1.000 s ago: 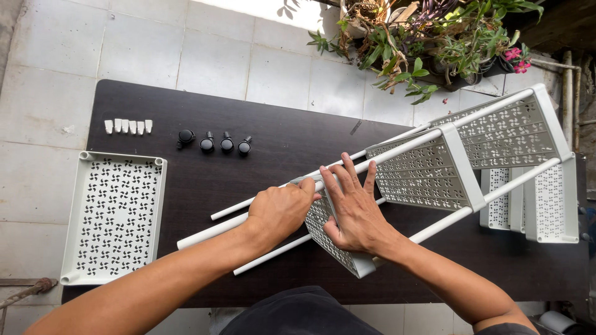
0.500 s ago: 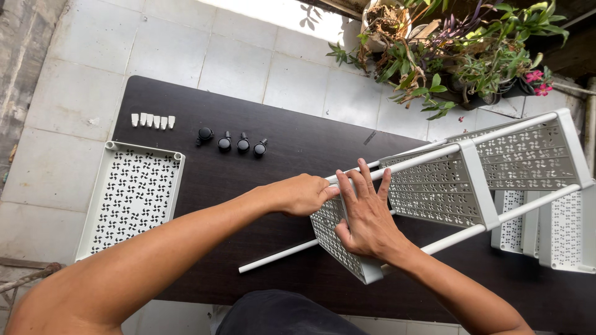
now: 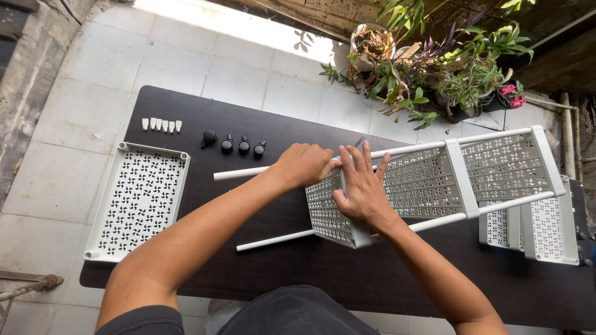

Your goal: The person assembles a three-tiered metal shelving unit on a tiled balcony. They insert vertical poles into perforated trays, attach black caster wheels to the base, and secure the top tray with white plastic clips.

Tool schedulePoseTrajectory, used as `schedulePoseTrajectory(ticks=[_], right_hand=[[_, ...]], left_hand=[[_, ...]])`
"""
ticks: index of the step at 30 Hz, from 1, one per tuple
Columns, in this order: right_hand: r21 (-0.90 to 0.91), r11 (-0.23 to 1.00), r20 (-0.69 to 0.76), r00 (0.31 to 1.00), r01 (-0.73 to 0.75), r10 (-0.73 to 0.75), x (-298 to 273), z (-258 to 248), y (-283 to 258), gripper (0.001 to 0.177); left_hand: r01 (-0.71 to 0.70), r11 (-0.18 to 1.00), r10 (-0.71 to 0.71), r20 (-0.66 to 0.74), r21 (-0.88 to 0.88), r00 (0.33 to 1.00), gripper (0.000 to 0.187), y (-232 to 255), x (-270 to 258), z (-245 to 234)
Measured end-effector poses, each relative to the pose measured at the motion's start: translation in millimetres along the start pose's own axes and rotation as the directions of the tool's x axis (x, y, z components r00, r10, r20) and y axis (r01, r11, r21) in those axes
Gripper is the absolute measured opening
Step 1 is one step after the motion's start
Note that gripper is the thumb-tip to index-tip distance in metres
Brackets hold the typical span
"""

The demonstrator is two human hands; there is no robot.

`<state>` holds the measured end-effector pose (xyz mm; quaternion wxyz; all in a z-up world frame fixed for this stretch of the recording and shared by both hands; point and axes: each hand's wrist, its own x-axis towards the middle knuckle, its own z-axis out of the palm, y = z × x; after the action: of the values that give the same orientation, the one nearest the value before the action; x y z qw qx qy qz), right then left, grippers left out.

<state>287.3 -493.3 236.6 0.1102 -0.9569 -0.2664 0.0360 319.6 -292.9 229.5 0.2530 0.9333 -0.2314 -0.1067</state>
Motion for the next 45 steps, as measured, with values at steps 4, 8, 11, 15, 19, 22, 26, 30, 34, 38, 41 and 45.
schedulePoseTrajectory(ticks=[4,8,11,15,19,22,26,30,34,38,41,45], right_hand=[[-0.028,0.997,0.057,0.996,-0.065,0.067,-3,0,-1,0.098],[-0.075,0.989,0.077,0.988,-0.129,0.135,-8,-9,-13,0.091],[-0.064,0.995,0.014,0.997,-0.077,0.078,-23,-19,-36,0.082],[0.043,0.994,-0.141,0.985,0.103,-0.096,-50,-28,-89,0.072],[0.277,0.930,-0.206,0.960,0.242,-0.189,-69,-28,-161,0.055],[0.369,0.892,-0.205,0.959,0.261,-0.196,-71,-11,-211,0.047],[0.364,0.896,-0.125,0.967,0.255,-0.224,-52,30,-256,0.047],[0.326,0.917,-0.007,0.971,0.229,-0.240,-22,89,-287,0.046],[0.271,0.943,0.076,0.972,0.193,-0.221,13,154,-312,0.043],[0.214,0.960,0.080,0.976,0.180,-0.201,49,207,-331,0.045],[0.187,0.969,0.073,0.981,0.163,-0.179,81,240,-339,0.050],[0.170,0.977,0.048,0.989,0.129,-0.139,117,279,-339,0.050]], left_hand=[[-0.106,0.994,0.104,-0.309,0.011,0.945,0.026,12,-21,-6],[-0.164,0.986,0.153,-0.485,0.019,0.861,0.015,25,-69,-23],[-0.134,0.990,0.093,-0.540,-0.037,0.837,0.012,30,-123,-34],[-0.093,0.992,0.023,-0.625,-0.080,0.780,0.013,16,-194,-42],[0.052,0.979,-0.161,-0.599,-0.195,0.784,0.012,-12,-258,-39],[0.184,0.937,-0.324,-0.534,-0.298,0.781,0.013,-42,-304,-26],[0.357,0.854,-0.503,-0.427,-0.378,0.751,0.015,-88,-358,6],[0.404,0.827,-0.552,-0.432,-0.391,0.713,0.016,-138,-398,47],[0.516,0.746,-0.656,-0.330,-0.422,0.679,0.016,-175,-420,93],[0.563,0.726,-0.679,-0.284,-0.396,0.677,0.018,-204,-423,128],[0.556,0.723,-0.680,-0.279,-0.410,0.678,0.020,-227,-415,143],[0.580,0.699,-0.696,-0.210,-0.418,0.687,0.025,-255,-400,157]])
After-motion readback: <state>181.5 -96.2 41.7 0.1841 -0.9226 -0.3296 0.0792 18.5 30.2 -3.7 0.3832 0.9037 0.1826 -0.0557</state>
